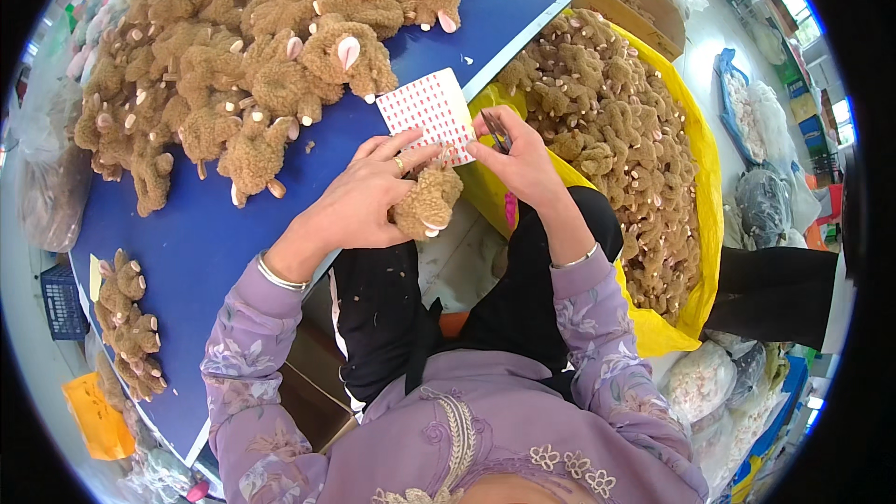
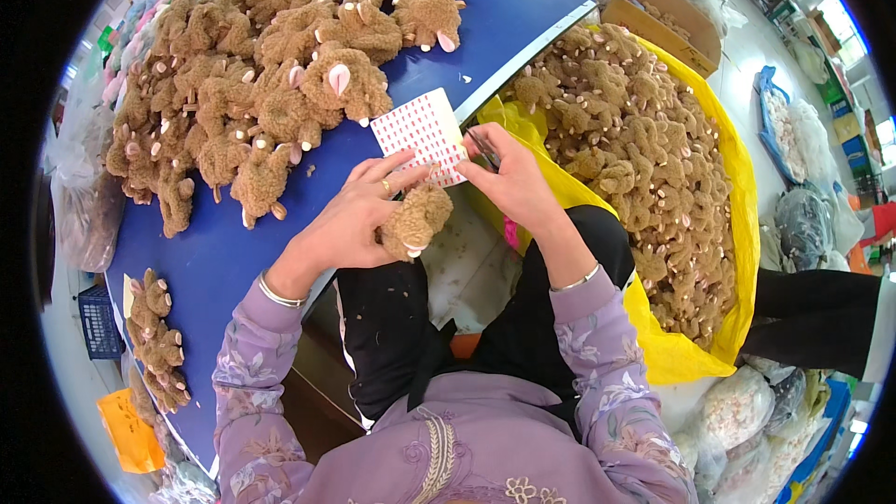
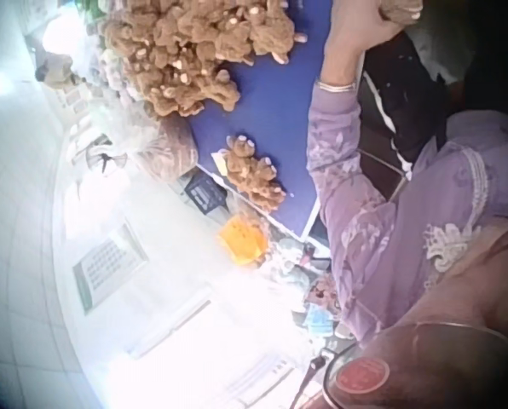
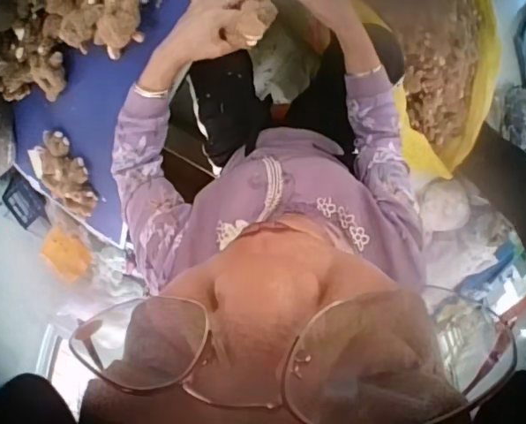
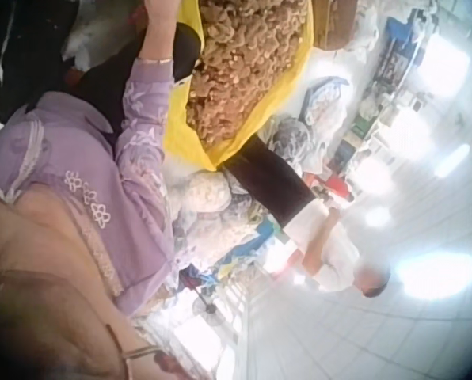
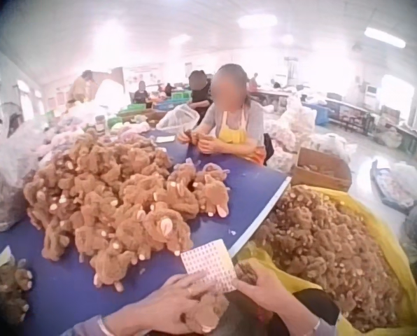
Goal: The person trims the fur on small brown stuffed animals using scissors. They pick up each toy, trim the surface, and place it back on the table. The person repeats this process for multiple toys throughout the clip.
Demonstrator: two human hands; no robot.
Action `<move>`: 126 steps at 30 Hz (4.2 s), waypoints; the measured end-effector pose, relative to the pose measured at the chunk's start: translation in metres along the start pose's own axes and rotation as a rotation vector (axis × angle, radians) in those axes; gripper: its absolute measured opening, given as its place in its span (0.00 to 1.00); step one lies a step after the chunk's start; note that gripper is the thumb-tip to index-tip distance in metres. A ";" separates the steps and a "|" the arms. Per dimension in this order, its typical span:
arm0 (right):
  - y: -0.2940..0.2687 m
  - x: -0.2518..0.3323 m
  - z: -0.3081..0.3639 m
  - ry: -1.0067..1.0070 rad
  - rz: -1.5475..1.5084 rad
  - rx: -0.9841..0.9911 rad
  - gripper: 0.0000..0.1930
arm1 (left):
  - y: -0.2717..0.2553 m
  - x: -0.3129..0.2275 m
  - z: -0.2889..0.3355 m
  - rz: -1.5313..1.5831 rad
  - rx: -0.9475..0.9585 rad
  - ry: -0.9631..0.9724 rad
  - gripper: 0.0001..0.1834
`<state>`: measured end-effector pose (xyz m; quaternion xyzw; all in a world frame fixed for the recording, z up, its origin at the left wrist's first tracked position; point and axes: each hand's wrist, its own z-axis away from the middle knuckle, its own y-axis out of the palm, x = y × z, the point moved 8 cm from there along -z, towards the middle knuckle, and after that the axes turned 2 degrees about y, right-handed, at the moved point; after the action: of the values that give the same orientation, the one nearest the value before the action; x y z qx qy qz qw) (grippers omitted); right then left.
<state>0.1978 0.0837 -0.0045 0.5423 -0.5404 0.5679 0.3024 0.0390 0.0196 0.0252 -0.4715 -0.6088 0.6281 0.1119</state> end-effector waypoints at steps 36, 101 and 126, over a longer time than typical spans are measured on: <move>0.012 -0.001 -0.029 0.047 0.207 0.068 0.13 | 0.002 0.003 -0.006 -0.057 -0.048 -0.013 0.22; 0.012 0.011 -0.041 -0.238 0.339 0.201 0.07 | -0.002 0.001 -0.003 -0.047 -0.115 -0.001 0.20; 0.069 0.126 0.007 -0.010 0.018 0.392 0.03 | -0.066 -0.025 0.279 1.053 -1.404 -0.590 0.26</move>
<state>0.1072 0.0303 0.0937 0.5887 -0.4257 0.6623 0.1833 -0.1795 -0.1664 0.0419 -0.4681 -0.5608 0.1798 -0.6589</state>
